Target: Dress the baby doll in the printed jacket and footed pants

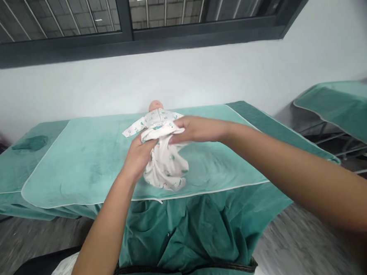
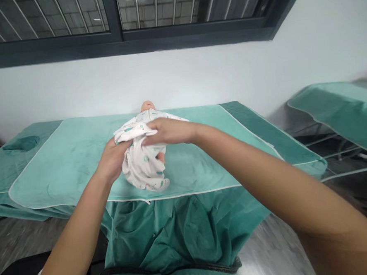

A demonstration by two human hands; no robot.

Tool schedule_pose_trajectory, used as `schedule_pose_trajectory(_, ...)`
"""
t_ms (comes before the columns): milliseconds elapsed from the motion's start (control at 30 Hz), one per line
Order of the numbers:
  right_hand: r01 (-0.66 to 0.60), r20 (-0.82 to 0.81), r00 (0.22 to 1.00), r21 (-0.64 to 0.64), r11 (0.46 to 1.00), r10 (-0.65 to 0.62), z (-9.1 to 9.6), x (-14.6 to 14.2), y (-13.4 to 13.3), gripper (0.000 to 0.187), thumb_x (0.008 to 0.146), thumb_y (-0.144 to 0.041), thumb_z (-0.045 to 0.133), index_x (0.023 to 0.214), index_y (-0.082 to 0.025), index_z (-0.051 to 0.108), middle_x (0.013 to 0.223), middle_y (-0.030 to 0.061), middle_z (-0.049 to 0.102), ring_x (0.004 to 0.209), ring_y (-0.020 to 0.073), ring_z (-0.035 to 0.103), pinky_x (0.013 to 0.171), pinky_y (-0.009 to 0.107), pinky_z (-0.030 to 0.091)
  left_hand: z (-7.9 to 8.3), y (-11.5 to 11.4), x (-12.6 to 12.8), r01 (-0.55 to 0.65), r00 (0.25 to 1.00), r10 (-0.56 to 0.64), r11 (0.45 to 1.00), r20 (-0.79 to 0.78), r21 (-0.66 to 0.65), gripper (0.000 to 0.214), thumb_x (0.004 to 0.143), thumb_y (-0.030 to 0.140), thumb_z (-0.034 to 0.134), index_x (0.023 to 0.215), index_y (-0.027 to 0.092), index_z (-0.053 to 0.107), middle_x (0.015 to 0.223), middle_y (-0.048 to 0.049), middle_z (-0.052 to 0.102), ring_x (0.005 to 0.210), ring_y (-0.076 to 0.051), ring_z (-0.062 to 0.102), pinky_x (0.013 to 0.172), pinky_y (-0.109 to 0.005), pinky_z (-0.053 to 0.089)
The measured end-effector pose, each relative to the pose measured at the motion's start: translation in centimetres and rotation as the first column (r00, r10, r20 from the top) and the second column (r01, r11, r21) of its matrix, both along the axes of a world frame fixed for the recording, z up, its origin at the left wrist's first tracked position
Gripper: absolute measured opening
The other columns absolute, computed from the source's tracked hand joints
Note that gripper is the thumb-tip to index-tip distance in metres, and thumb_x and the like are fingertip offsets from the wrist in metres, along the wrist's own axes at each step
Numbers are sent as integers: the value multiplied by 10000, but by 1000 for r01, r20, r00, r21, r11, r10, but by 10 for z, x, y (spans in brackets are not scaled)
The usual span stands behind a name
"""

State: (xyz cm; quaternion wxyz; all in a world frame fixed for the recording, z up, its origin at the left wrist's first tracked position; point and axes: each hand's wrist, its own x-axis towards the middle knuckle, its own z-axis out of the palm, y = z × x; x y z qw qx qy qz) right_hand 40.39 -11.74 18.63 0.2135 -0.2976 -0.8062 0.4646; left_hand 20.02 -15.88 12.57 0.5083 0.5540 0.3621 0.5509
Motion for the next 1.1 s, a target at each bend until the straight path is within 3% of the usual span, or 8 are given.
schedule_pose_trajectory(167,279,-295,891,-243,929,-345,-15,-12,4,114,822,-263,703,882,-166,706,808,7,692,705,134,593,610,238,433,-19,-8,2,301,952,-304,903,39,-307,518,699,460,888,1093,149,760,886,-82,783,809,-277,726,765,-377,556)
schedule_pose_trajectory(267,256,-385,830,-379,889,-403,-34,-15,8,128,826,-247,686,910,-158,722,845,31,721,743,154,621,655,254,479,-31,-7,0,291,954,-252,911,164,-294,525,718,393,889,1167,160,749,1059,-100,798,1004,-308,740,890,-382,564)
schedule_pose_trajectory(400,146,-373,856,-490,859,-359,-63,-9,7,268,836,-385,758,981,-160,737,888,52,754,779,178,671,747,302,540,-39,2,-3,150,935,-57,958,349,-245,496,775,411,836,1175,141,726,1116,-119,790,1072,-317,740,962,-395,562)
schedule_pose_trajectory(567,37,-159,978,-506,862,-135,-82,-14,-5,477,687,-484,903,1009,-161,766,948,64,777,862,217,708,829,353,558,-45,11,-1,146,914,-39,961,404,-237,501,800,480,802,1174,161,704,1082,-104,794,1083,-309,742,973,-398,568)
schedule_pose_trajectory(700,200,-413,808,-477,856,-419,-87,-19,1,489,749,-513,852,1101,-195,738,1020,63,780,906,221,716,860,358,565,-65,8,-5,241,938,-133,914,319,-327,589,731,498,854,1188,157,704,1037,-114,799,973,-309,761,852,-387,594)
schedule_pose_trajectory(800,168,-481,740,-546,821,-471,-100,-15,3,497,756,-523,844,1115,-201,723,1039,77,780,925,237,724,848,357,575,-86,1,-15,373,923,-276,811,267,-450,642,552,386,960,1096,130,735,981,-129,804,864,-316,765,754,-372,592)
schedule_pose_trajectory(967,142,-443,718,-662,736,-536,-156,-11,-26,481,763,-568,820,1056,-195,737,1023,86,778,949,250,716,846,365,567,-119,-8,-18,270,909,-70,850,411,-452,637,502,382,930,1054,140,723,910,-113,807,853,-339,770,831,-442,607)
schedule_pose_trajectory(1100,-14,-319,886,-743,669,-336,-215,-12,-63,465,690,-524,884,1006,-206,762,941,55,761,850,228,691,819,377,547,-144,-18,-7,265,906,-19,806,424,-529,546,591,362,910,1058,153,718,932,-99,808,876,-306,775,857,-419,609)
